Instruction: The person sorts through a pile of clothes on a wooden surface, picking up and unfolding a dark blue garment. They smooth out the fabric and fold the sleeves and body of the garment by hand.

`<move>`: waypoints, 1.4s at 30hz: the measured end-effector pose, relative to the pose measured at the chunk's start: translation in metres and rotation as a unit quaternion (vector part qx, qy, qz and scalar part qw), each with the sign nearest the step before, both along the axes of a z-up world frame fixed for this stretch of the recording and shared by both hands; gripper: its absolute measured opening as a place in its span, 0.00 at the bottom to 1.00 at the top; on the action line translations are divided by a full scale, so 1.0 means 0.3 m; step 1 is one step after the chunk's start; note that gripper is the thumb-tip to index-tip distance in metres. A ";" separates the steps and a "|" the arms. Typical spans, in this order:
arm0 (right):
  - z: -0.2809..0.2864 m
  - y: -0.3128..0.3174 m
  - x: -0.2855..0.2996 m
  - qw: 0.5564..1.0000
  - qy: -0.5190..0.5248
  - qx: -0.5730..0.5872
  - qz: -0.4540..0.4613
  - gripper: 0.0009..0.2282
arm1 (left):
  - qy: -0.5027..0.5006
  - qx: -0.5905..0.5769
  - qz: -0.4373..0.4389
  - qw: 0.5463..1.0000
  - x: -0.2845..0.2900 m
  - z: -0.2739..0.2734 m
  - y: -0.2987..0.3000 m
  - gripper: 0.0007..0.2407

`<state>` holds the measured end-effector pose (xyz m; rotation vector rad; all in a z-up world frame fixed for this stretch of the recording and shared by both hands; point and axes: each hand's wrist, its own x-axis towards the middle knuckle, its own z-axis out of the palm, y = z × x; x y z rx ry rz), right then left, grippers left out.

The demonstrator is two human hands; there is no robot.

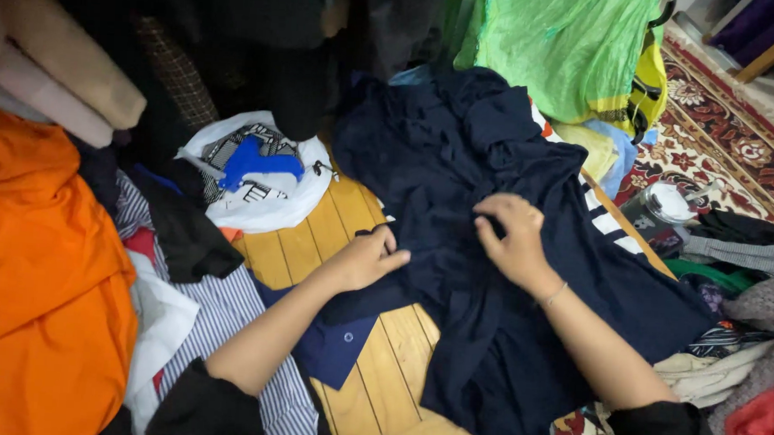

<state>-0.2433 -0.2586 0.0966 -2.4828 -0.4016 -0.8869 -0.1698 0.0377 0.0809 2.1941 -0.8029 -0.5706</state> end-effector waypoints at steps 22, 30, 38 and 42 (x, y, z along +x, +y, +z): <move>0.050 0.121 -0.330 0.942 0.238 0.042 0.233 0.09 | -0.149 -0.068 -0.087 0.983 -0.241 0.018 0.074 0.11; 0.145 0.290 -0.343 0.951 0.177 0.131 0.215 0.13 | 0.243 -0.158 -0.091 0.953 -0.298 -0.314 -0.043 0.16; -0.139 -0.094 -0.357 0.928 0.259 -0.069 -0.258 0.24 | 0.286 -0.062 -0.118 0.949 -0.298 0.090 0.092 0.21; -0.183 -0.271 -0.396 0.914 0.235 0.184 -0.275 0.12 | 0.306 -0.108 -0.182 0.928 -0.340 0.071 0.052 0.24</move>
